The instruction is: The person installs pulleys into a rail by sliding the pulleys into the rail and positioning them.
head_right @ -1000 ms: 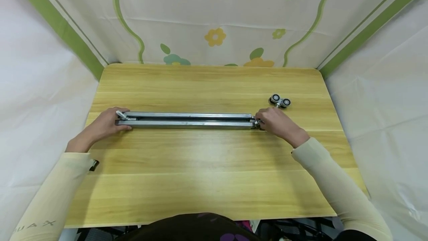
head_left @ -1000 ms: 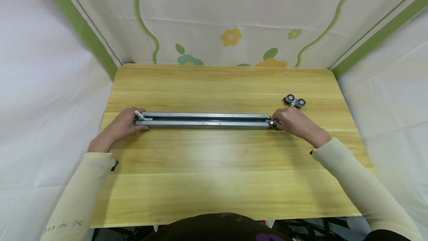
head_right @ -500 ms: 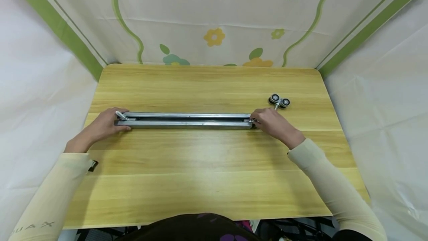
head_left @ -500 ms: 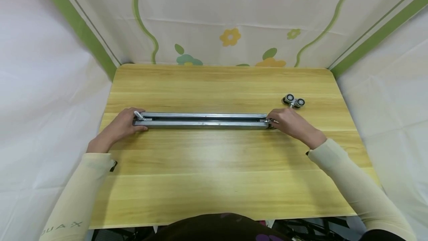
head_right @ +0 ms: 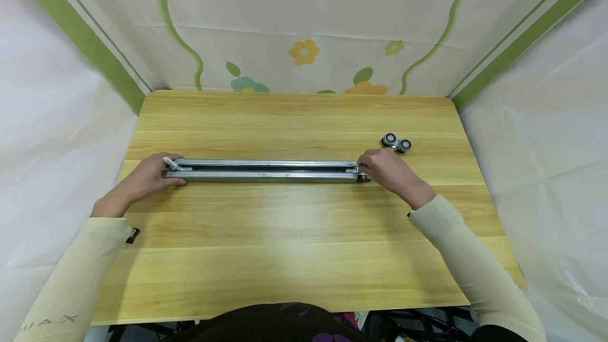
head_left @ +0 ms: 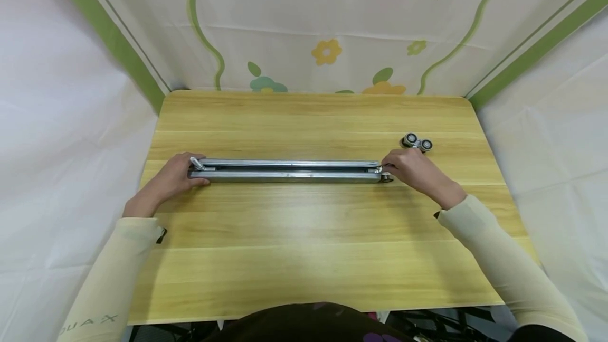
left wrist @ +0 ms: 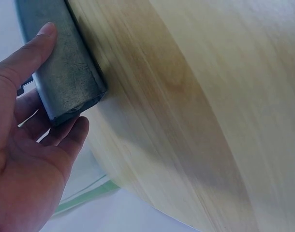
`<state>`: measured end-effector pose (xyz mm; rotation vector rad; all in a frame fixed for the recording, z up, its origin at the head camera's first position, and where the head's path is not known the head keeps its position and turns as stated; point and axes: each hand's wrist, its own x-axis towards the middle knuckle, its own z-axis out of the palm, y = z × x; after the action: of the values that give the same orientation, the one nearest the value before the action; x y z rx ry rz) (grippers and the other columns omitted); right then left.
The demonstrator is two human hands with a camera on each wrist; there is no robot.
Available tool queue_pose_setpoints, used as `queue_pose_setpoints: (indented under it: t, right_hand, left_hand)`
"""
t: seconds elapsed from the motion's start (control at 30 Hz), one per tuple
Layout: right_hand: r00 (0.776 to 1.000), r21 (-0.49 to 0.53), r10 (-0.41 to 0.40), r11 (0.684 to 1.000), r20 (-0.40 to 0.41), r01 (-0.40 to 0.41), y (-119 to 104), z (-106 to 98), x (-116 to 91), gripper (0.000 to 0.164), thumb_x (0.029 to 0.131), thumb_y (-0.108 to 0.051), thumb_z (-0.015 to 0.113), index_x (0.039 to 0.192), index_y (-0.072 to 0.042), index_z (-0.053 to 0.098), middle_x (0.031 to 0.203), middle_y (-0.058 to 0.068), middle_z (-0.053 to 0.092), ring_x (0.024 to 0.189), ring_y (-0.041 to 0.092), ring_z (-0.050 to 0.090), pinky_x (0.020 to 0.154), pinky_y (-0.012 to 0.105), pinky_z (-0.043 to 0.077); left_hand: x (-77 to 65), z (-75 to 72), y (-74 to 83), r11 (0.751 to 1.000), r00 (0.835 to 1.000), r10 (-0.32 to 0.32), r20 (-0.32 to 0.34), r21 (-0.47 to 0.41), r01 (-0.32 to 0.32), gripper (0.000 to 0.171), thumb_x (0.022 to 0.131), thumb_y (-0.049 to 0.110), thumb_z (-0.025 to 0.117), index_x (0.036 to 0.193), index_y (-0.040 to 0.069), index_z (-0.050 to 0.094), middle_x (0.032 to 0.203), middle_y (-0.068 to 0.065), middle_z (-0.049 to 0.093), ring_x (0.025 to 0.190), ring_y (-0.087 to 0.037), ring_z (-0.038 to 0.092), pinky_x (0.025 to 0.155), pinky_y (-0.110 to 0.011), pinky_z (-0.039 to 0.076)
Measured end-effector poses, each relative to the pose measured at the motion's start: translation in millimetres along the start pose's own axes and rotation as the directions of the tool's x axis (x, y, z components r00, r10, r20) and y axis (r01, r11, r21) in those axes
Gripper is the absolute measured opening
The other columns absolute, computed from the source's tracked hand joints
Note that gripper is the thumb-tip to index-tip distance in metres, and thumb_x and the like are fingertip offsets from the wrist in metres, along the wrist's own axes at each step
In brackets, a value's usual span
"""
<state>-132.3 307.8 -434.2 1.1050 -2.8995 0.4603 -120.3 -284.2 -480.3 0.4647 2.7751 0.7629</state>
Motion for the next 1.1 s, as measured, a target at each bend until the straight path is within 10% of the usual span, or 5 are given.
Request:
queue_pose_setpoints:
  t: [1.1]
  right_hand:
    - [0.998, 0.044, -0.066, 0.997, -0.019, 0.067, -20.4, 12.5, 27.8, 0.010, 0.084, -0.009, 0.074, 0.092, -0.005, 0.076, 0.084, 0.004, 0.074, 0.068, 0.012, 0.067, 0.058, 0.030, 0.057]
  left_hand:
    - [0.9, 1.1, 0.7, 1.000, 1.000, -0.018, -0.005, -0.003, 0.018, 0.068, 0.076, 0.020, 0.082, 0.132, -0.008, 0.056, 0.121, -0.034, 0.059, 0.113, -0.050, 0.052, 0.099, -0.063, 0.039]
